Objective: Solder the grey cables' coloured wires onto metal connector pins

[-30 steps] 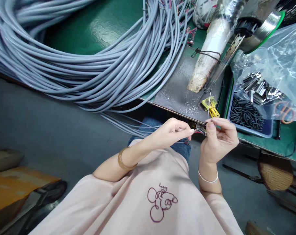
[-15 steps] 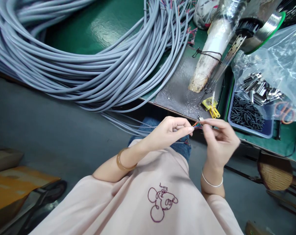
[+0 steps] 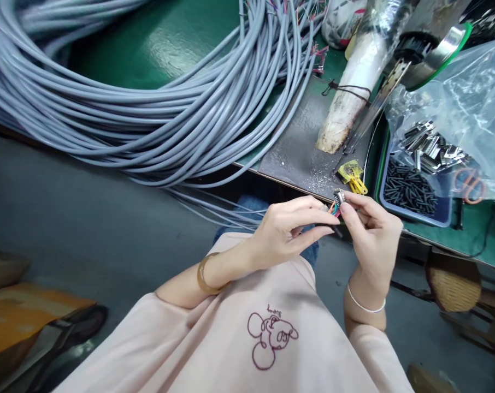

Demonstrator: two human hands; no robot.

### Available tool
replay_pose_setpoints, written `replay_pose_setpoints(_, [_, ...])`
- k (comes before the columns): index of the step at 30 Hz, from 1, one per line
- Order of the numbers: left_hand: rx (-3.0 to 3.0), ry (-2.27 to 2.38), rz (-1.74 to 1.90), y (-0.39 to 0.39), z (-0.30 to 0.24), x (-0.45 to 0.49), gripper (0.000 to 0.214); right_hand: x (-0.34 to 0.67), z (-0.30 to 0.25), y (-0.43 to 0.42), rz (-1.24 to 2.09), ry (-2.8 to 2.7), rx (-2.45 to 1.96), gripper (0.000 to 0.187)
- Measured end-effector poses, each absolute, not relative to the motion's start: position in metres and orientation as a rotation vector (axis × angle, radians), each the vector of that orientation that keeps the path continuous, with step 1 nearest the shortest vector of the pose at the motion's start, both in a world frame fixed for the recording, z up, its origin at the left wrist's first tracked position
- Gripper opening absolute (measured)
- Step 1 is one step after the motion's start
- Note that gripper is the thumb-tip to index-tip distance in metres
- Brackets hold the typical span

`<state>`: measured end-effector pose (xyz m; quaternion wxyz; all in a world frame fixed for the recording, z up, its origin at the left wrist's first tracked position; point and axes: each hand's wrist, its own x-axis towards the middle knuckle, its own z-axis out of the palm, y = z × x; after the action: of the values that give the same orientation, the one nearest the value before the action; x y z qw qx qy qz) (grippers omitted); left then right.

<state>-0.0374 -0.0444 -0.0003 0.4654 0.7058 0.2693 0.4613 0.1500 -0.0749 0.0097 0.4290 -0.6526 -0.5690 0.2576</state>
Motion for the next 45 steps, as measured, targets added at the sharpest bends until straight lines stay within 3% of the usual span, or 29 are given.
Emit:
replay_pose_setpoints(11, [1.825, 0.799, 1.176, -0.042, 0.000, -0.036, 0.010, 0.145, 0.011, -0.073, 0.741, -1.355, -1.546, 0.024])
replay_pose_setpoints(16, [1.670, 0.806, 1.118, -0.036, -0.001, -0.035, 0.009, 0.143, 0.013, -0.071, 0.464, -1.457, -1.605, 0.022])
replay_pose_setpoints(21, [1.240, 0.873, 0.886, -0.024, -0.005, -0.037, 0.015, 0.146, 0.015, -0.066, 0.110, -1.219, -1.264, 0.022])
replay_pose_setpoints(24, [1.102, 0.818, 0.819, -0.015, -0.007, -0.040, 0.021, 0.146, 0.012, -0.070, 0.124, -1.229, -1.289, 0.029])
replay_pose_setpoints(28, [1.088, 0.783, 0.824, -0.010, -0.008, -0.040, 0.021, 0.142, 0.003, -0.075, 0.138, -1.470, -1.507, 0.012])
replay_pose_setpoints(31, [1.178, 0.800, 0.892, -0.011, -0.009, -0.036, 0.017, 0.138, -0.003, -0.072, 0.328, -1.541, -1.479, 0.007])
replay_pose_setpoints(38, [1.544, 0.982, 1.159, -0.008, -0.007, -0.027, 0.009, 0.135, -0.006, -0.060, 0.363, -1.474, -1.462, 0.008])
replay_pose_setpoints(45, [1.627, 1.010, 1.161, 0.004, -0.003, -0.024, 0.009, 0.137, -0.001, -0.046, 0.406, -1.460, -1.428, 0.010])
